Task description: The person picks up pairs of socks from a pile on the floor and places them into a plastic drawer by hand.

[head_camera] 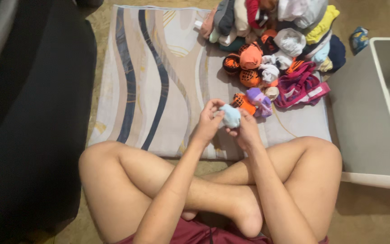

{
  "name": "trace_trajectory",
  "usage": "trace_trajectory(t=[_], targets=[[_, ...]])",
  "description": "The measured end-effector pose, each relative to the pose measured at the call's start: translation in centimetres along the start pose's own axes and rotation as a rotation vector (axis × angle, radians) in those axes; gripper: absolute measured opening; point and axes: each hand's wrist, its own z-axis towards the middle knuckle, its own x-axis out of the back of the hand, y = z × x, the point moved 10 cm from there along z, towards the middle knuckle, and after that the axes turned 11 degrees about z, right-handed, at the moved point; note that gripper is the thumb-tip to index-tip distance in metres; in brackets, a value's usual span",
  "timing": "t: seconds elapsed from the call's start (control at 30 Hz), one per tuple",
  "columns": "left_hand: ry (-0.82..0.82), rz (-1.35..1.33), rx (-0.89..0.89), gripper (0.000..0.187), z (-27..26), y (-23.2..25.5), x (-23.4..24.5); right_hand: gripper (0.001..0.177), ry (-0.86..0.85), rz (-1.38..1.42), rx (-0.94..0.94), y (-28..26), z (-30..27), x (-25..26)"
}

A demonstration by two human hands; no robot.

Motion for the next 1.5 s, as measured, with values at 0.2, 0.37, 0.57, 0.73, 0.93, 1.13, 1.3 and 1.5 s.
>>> trace_trajectory(t=[0.2,0.37,0.57,0.73,0.93,1.13,1.3,1.5], targets=[[0.138,0.476,-0.169,0.043,2.4,10.0,-5.5,0.012,0.057,-0.671,0.861,-14.3,-3.6,-4.1],[0.182,0.730,-0.241,0.038,7.2,10.1,-8.8,0.027,0.071,-1.163,1.033,-17.5,-2.3,-6.2],[0.067,1.219,-0.143,0.027,8.6,7.4,-10.7,0.037,0.222,-1.488,0.963,-16.9,-1.7,-3.6],[0.214,1.335,-0.353,0.031,7.4,11.9,-13.2,0.025,0.194,-1.420,1.119,-19.6,-5.8,-5.6],[0.093,1.017,-0.332,0.041,7.8,14.4,-21.8,0.012,0.385,-1.429,1.271,-28.7,-14.5,-5.2],[-0.094,0.862,-0.104,0.033,9.6,14.1,-32.8,0.010,0.597,-1.553,1.285,-41.3,-22.0,4.1],[-0.035,0.757,-0.103,0.050,10.1,12.2,-38.9,0.008,0.831,-1.658,1.074,-48.7,-25.5,15.7],[-0.061,0.703,-0.092,0.067,8.0,8.8,-42.4,0.024,0.955,-1.700,0.929,-49.8,-25.3,23.5]])
